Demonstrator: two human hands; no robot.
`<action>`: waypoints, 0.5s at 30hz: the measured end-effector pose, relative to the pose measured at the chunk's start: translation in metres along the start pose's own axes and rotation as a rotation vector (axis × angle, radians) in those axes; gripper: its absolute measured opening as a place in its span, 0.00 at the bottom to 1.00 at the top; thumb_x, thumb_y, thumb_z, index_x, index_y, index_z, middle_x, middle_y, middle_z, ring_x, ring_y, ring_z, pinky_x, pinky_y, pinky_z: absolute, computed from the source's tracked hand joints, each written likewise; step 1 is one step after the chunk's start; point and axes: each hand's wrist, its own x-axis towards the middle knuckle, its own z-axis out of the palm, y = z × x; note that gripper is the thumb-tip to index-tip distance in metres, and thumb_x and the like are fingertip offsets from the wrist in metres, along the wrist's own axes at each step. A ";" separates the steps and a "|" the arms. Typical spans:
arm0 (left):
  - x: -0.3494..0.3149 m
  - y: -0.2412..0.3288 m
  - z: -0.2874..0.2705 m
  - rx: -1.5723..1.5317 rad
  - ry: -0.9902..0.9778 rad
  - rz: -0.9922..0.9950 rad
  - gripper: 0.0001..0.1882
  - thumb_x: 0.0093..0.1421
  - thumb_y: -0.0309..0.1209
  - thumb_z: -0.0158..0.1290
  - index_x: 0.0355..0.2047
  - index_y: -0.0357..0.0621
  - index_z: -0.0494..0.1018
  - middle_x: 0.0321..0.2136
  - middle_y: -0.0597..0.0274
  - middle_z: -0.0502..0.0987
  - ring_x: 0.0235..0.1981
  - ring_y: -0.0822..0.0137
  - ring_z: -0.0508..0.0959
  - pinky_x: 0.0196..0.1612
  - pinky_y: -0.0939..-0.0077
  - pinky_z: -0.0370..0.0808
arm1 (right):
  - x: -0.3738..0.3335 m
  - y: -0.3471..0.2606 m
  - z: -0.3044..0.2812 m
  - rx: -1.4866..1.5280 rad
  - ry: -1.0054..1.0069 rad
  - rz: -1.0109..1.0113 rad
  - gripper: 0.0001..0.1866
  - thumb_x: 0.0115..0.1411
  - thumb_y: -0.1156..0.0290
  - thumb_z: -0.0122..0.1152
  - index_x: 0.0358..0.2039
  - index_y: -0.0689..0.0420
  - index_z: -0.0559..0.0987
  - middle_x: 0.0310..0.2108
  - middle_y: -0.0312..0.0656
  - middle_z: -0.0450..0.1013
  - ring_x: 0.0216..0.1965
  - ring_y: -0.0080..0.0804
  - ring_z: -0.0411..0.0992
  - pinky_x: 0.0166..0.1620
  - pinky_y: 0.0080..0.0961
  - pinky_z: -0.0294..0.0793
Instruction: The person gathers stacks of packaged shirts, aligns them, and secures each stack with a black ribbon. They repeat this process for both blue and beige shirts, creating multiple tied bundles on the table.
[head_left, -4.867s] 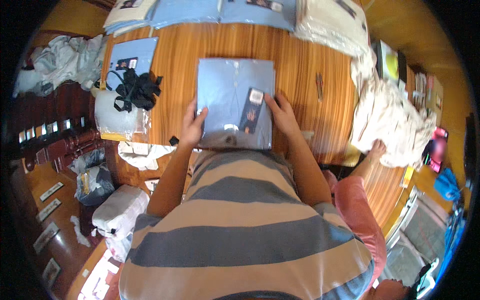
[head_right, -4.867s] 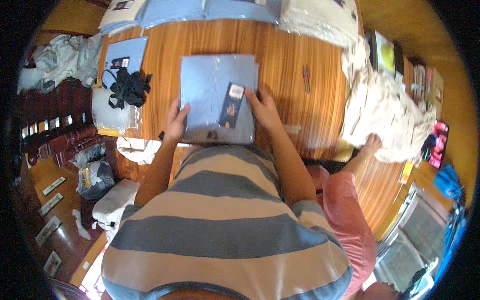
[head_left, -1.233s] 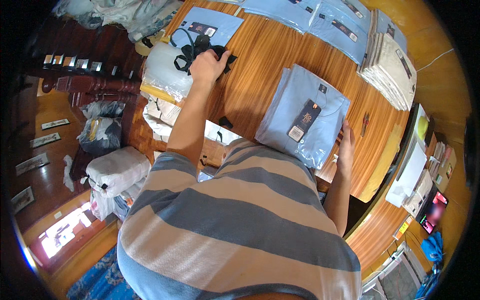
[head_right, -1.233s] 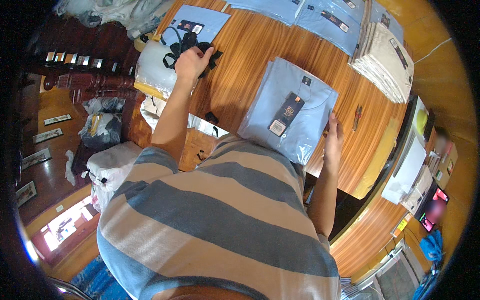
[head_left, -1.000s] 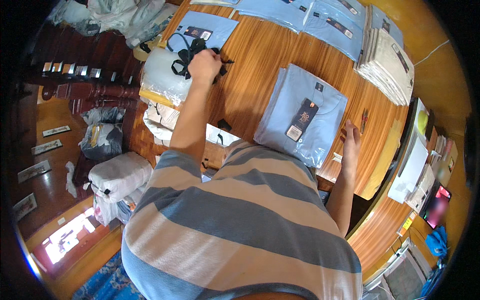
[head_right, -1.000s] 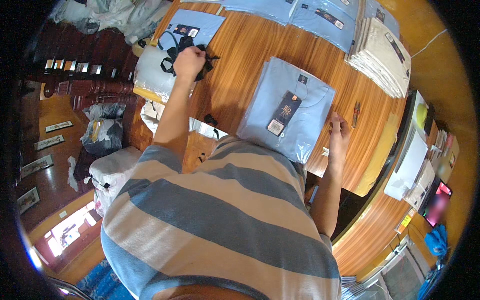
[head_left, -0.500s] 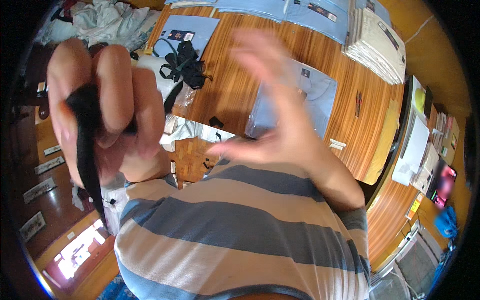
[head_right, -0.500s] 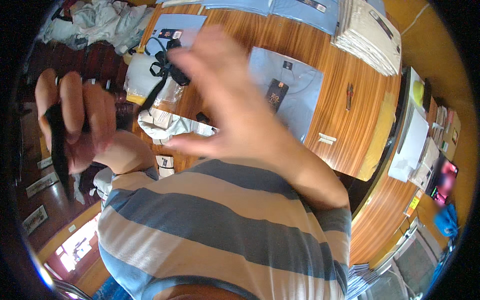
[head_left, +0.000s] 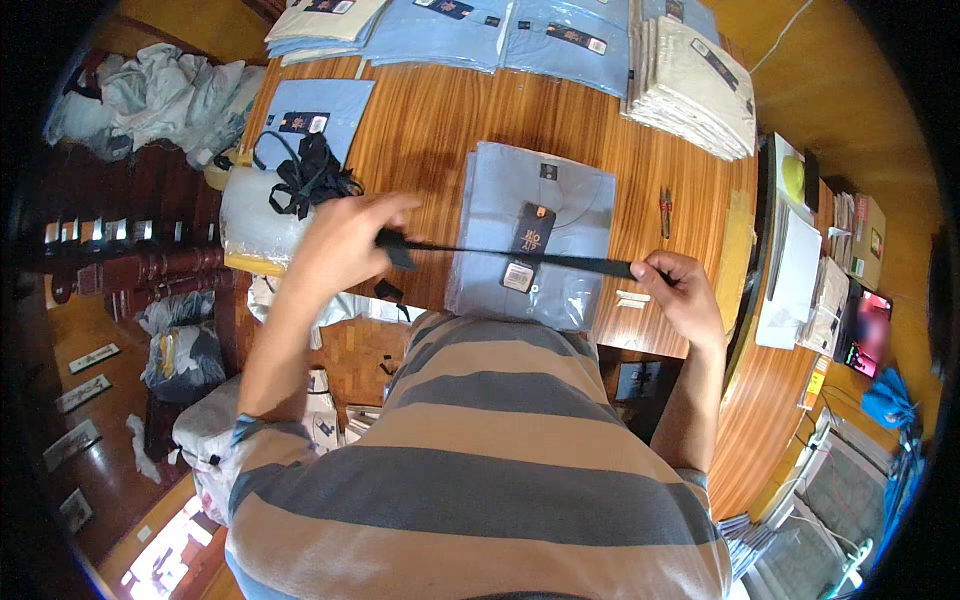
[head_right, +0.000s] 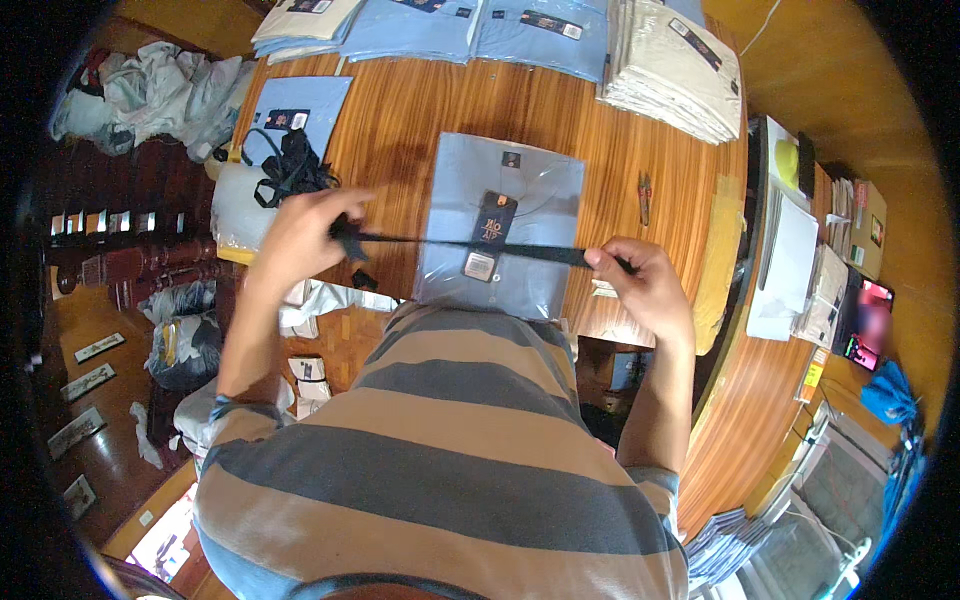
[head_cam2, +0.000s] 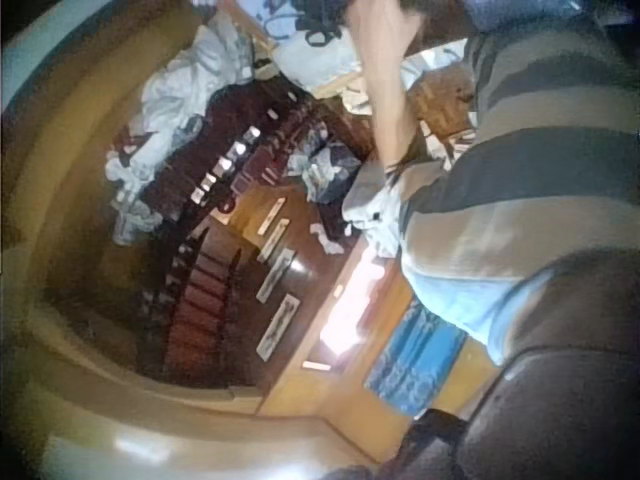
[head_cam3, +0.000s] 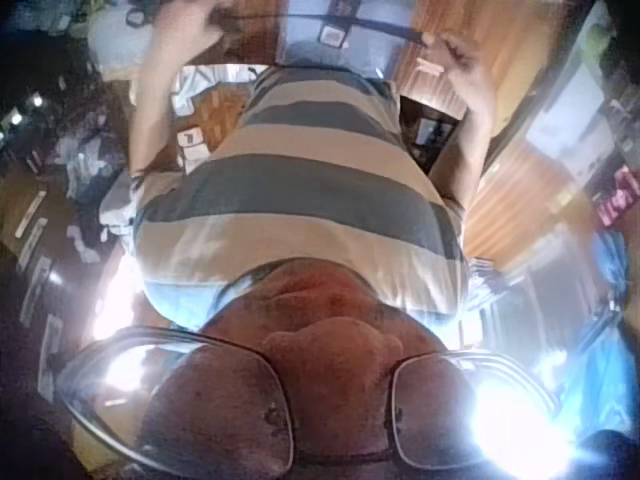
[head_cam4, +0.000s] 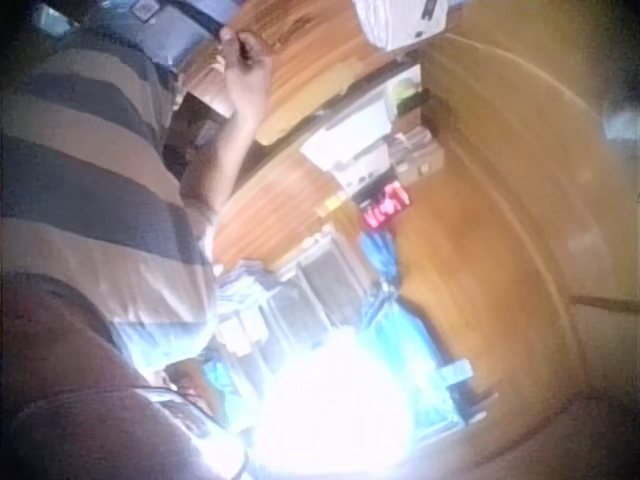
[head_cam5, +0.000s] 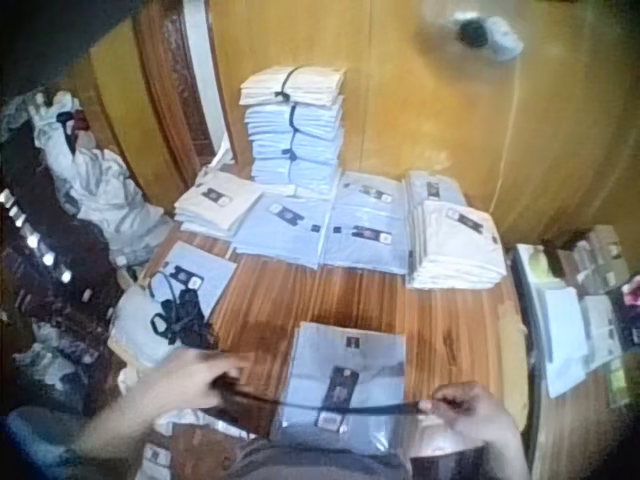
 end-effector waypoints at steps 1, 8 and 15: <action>0.013 -0.001 0.025 -0.095 0.065 -0.017 0.28 0.52 0.36 0.71 0.53 0.41 0.78 0.35 0.49 0.85 0.38 0.48 0.85 0.41 0.62 0.80 | 0.009 0.018 0.004 -0.042 0.056 0.061 0.18 0.65 0.58 0.68 0.33 0.63 0.83 0.23 0.39 0.76 0.28 0.25 0.74 0.33 0.29 0.72; 0.076 -0.014 0.153 -0.654 -0.143 -0.549 0.44 0.60 0.66 0.57 0.54 0.31 0.76 0.43 0.37 0.82 0.49 0.52 0.82 0.52 0.61 0.76 | 0.059 0.087 0.097 0.175 0.111 0.284 0.46 0.52 0.32 0.69 0.47 0.69 0.82 0.41 0.57 0.82 0.46 0.48 0.81 0.52 0.39 0.77; 0.054 -0.008 0.141 -0.853 -0.011 -0.286 0.29 0.61 0.47 0.64 0.53 0.34 0.77 0.45 0.51 0.81 0.48 0.62 0.80 0.52 0.65 0.76 | 0.042 0.049 0.115 0.162 0.309 -0.034 0.40 0.44 0.47 0.83 0.46 0.68 0.80 0.40 0.57 0.82 0.43 0.45 0.83 0.48 0.35 0.81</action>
